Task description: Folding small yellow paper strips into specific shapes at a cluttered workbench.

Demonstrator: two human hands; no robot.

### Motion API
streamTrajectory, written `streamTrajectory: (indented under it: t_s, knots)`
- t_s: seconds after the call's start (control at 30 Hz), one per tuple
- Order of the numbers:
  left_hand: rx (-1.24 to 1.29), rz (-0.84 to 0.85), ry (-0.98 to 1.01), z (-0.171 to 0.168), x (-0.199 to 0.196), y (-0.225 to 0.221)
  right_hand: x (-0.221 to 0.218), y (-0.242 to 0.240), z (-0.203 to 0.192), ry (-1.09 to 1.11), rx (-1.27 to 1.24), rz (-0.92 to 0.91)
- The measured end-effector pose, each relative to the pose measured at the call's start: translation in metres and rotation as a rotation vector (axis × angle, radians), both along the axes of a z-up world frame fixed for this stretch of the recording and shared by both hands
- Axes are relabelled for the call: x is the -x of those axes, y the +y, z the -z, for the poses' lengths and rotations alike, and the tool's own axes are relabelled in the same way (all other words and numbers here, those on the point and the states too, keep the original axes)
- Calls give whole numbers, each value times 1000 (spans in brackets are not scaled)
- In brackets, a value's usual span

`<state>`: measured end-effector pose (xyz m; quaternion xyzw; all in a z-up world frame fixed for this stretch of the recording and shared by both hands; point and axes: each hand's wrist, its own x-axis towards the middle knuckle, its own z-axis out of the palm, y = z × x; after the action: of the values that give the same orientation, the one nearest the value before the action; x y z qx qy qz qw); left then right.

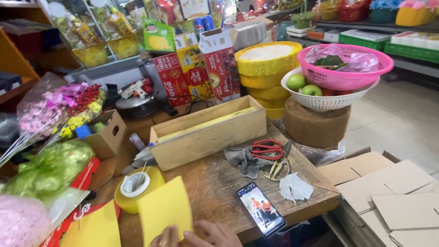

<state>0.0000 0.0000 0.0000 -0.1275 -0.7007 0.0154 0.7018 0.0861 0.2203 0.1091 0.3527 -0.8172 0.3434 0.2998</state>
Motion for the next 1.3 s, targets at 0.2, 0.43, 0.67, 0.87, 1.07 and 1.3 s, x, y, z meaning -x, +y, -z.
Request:
streamTrajectory:
  t_s: [0.2, 0.43, 0.67, 0.87, 1.07, 1.3]
  knots:
    - [167, -160, -266, -35, -31, 25, 49, -2, 61, 156, -95, -71]
    - [104, -7, -984, -1, -67, -33, 131, -64, 273, -275, 153, -46]
    - [-33, 133, -953, 19, -68, -45, 78, -2, 117, -104, -347, 272]
    - [-211, 282, -1120, 16, -50, -47, 77, -7, 79, -429, -393, 221]
    - [-377, 279, -1279, -7, -39, -56, 98, -14, 46, -822, -317, 177]
    - [-354, 321, -1313, -19, -47, -58, 109, -21, 45, -987, -295, 262]
